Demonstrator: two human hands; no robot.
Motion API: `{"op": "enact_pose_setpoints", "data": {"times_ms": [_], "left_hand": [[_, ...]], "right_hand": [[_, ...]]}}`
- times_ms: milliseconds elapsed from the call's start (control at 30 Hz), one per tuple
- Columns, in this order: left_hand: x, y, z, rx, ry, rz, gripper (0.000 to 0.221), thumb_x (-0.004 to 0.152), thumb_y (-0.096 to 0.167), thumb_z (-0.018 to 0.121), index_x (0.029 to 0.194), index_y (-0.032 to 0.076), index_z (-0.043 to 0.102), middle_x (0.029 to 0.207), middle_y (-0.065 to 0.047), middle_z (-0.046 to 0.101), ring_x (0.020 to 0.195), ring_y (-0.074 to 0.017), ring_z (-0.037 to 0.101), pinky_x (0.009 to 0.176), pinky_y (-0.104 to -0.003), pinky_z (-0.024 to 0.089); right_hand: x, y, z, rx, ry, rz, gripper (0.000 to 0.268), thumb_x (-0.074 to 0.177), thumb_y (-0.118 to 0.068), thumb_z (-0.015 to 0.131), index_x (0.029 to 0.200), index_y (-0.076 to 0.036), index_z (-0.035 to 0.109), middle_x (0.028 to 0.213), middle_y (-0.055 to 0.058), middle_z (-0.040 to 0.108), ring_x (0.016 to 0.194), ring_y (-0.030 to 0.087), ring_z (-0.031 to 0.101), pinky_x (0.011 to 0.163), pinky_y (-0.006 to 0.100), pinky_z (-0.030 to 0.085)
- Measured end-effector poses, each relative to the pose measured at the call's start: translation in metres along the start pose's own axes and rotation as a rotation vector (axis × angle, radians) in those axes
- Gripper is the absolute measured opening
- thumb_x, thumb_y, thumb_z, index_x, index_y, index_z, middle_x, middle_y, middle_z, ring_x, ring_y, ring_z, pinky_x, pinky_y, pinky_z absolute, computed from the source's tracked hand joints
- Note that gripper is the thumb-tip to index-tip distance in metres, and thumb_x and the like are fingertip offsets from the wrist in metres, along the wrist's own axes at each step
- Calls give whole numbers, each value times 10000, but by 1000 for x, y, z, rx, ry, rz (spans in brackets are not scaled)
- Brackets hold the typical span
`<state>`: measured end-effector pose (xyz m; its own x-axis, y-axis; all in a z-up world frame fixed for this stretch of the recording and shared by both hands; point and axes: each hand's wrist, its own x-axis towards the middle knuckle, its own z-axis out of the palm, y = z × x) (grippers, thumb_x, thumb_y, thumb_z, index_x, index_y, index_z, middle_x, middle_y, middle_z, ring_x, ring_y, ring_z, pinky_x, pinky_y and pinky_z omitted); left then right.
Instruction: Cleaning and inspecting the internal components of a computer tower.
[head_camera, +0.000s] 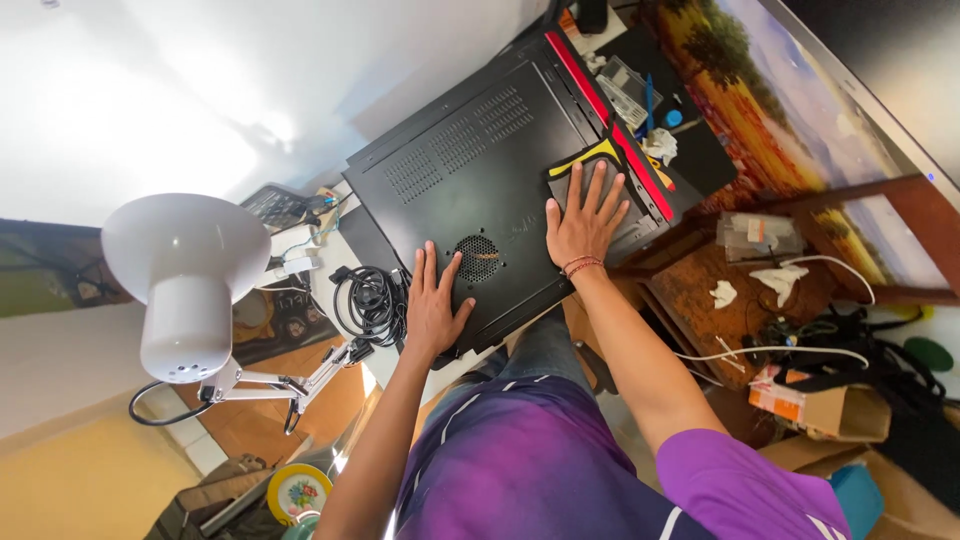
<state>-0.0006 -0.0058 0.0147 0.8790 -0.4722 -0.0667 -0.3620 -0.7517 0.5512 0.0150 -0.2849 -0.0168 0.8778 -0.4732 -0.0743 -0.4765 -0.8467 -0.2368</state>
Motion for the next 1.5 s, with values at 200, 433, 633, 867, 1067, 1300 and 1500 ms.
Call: {"op": "enact_pose_setpoints", "data": {"times_ms": [200, 433, 633, 867, 1067, 1300, 1500], "left_hand": [[7, 13, -13, -106, -3, -125, 891, 670, 190, 902, 1460, 194, 490, 1663, -193, 221, 1533, -406, 215, 1195, -491, 295], [9, 30, -17, -215, 194, -288, 1115, 534, 162, 974, 1503, 114, 425, 1641, -181, 280, 1534, -399, 248, 1242, -478, 275], [2, 20, -4, -122, 345, -458, 1423, 404, 348, 1033, 1545, 6, 255, 1621, -262, 249, 1501, -429, 248, 1198, -495, 266], [4, 26, -5, -124, 241, -595, 1440, 411, 393, 1028, 1584, 86, 252, 1605, -233, 326, 1450, -397, 362, 1148, -485, 346], [3, 32, -4, -165, 235, -683, 1463, 373, 348, 1037, 1596, 162, 257, 1595, -225, 342, 1414, -405, 416, 1129, -471, 395], [-1, 29, 0, -370, 267, -744, 1406, 414, 299, 1021, 1588, 178, 256, 1586, -166, 404, 1434, -349, 427, 1137, -436, 415], [5, 39, -17, -423, 160, -845, 1426, 472, 297, 1007, 1629, 313, 174, 1379, -176, 640, 1270, -399, 599, 1016, -458, 511]], "right_hand": [[14, -34, 11, 0, 37, -291, 709, 1071, -454, 455, 1679, -178, 220, 1736, 168, 95, 1577, 472, 33, 1231, 678, 84], [-3, -78, 5, 69, -70, -781, 703, 1027, -443, 526, 1646, -212, 286, 1712, 143, 172, 1573, 441, 114, 1242, 618, 136], [19, -84, -8, 49, -334, -1265, 655, 985, -445, 530, 1595, -342, 314, 1694, 80, 195, 1558, 369, 136, 1226, 579, 151], [136, -99, 0, 14, -202, -1361, 654, 935, -209, 606, 1567, -224, 437, 1670, 96, 310, 1541, 381, 252, 1217, 543, 276], [172, -135, -7, 379, -128, -1053, 522, 948, 42, 573, 1453, -84, 603, 1607, 132, 475, 1495, 428, 405, 1194, 422, 409], [68, -113, -2, 301, -323, -1757, 710, 815, 61, 624, 1497, -116, 538, 1647, 76, 409, 1543, 340, 360, 1178, 393, 396], [81, -124, 18, 270, -363, -1624, 724, 858, 38, 586, 1530, -205, 471, 1657, 61, 350, 1556, 311, 269, 1241, 512, 276]]}}
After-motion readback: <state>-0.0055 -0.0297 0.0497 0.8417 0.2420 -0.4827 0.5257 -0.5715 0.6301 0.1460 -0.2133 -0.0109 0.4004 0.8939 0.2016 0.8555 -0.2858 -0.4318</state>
